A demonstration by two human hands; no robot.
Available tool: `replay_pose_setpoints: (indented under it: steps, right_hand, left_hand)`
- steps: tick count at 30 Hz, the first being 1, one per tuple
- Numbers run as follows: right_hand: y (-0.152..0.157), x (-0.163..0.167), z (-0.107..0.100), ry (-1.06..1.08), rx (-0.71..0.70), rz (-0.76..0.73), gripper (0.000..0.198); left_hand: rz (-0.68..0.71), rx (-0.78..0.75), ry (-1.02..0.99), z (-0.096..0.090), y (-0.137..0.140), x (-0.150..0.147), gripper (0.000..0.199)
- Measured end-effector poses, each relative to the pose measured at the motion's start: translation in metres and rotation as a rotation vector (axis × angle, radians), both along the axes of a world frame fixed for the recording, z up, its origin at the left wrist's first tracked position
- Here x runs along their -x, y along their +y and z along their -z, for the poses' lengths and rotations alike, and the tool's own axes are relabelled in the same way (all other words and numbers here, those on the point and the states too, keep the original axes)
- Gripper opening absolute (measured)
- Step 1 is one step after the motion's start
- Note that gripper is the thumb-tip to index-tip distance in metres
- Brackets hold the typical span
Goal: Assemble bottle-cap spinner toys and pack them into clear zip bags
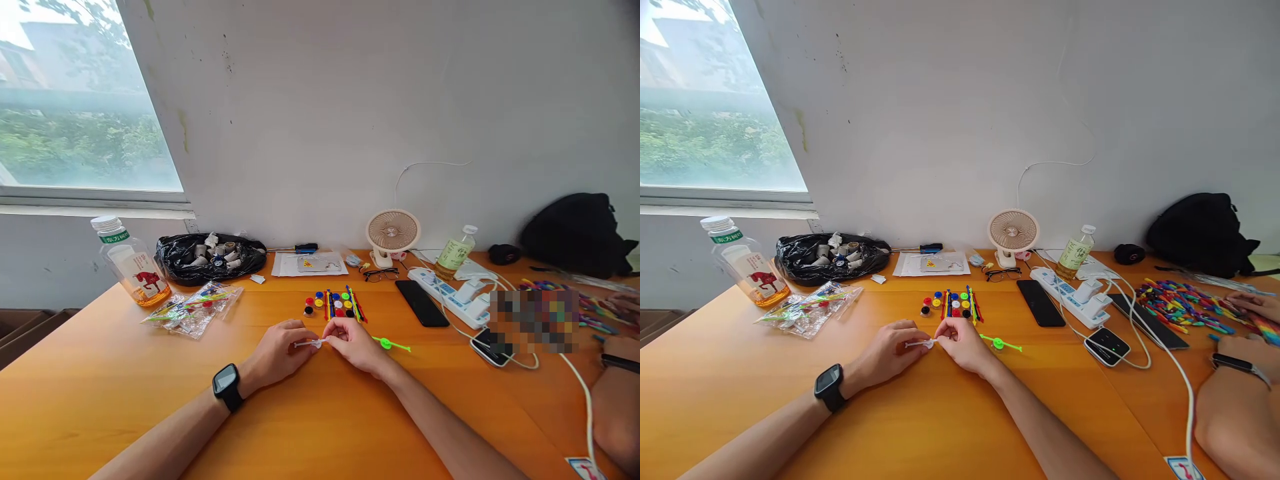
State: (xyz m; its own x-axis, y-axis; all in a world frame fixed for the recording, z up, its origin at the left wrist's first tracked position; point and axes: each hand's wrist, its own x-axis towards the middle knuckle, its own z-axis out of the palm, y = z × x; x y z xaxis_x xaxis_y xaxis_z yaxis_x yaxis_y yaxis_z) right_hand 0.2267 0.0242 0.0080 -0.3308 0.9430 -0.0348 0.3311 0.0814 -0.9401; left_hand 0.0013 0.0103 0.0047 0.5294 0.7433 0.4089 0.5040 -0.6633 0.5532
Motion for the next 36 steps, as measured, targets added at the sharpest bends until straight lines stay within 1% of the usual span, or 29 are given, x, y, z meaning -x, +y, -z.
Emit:
replay_pose_setpoints:
  steps: [4,6,8,10,12,17,20,23,27,28,30,33,35,36]
  right_hand:
    - [0.001,0.001,0.004,0.010,-0.007,0.007,0.003]
    - [0.001,0.002,0.005,-0.006,-0.006,0.016,0.004]
    - [0.000,0.002,0.004,-0.011,-0.002,0.025,0.005]
    - [0.000,0.002,0.004,-0.009,0.005,0.034,0.006]
    - [0.000,0.002,0.004,-0.006,0.008,0.039,0.006]
    - [0.001,0.003,0.007,-0.031,-0.040,0.041,0.008]
    - [0.003,0.005,0.012,-0.040,-0.055,0.051,0.010]
    - [0.005,0.007,0.016,-0.060,-0.048,0.068,0.009]
    - [0.004,0.006,0.012,-0.111,-0.055,0.043,0.008]
    - [0.003,0.004,0.009,-0.133,-0.077,0.031,0.008]
    - [0.000,0.002,0.001,-0.186,-0.165,0.036,0.013]
    - [-0.007,-0.001,-0.013,-0.253,-0.329,0.109,0.021]
    - [-0.012,-0.002,-0.019,-0.291,-0.396,0.148,0.025]
    - [-0.015,-0.001,-0.021,-0.308,-0.409,0.151,0.027]
  left_hand:
    - [0.042,0.021,-0.083,0.002,0.002,-0.001,0.018]
    - [0.047,0.044,-0.061,0.004,0.002,0.000,0.017]
    - [0.024,0.066,-0.026,0.005,0.003,0.001,0.018]
    - [-0.003,0.075,-0.009,0.006,0.002,0.001,0.020]
    - [-0.001,0.074,-0.010,0.005,0.002,0.002,0.021]
    - [0.053,0.037,-0.015,0.004,0.002,0.001,0.017]
    - [0.059,-0.015,-0.003,0.003,0.001,-0.002,0.017]
    - [0.051,-0.054,0.028,0.003,0.000,-0.005,0.014]
    - [0.065,-0.070,0.071,0.000,-0.002,-0.005,0.012]
    - [0.068,-0.068,0.075,-0.001,-0.002,-0.004,0.014]
    - [0.077,-0.063,0.074,-0.003,-0.003,-0.003,0.018]
    - [0.097,-0.046,0.054,-0.007,-0.004,-0.001,0.019]
    - [0.106,-0.033,0.037,-0.009,-0.005,-0.001,0.020]
    - [0.108,-0.029,0.024,-0.010,-0.006,0.000,0.022]
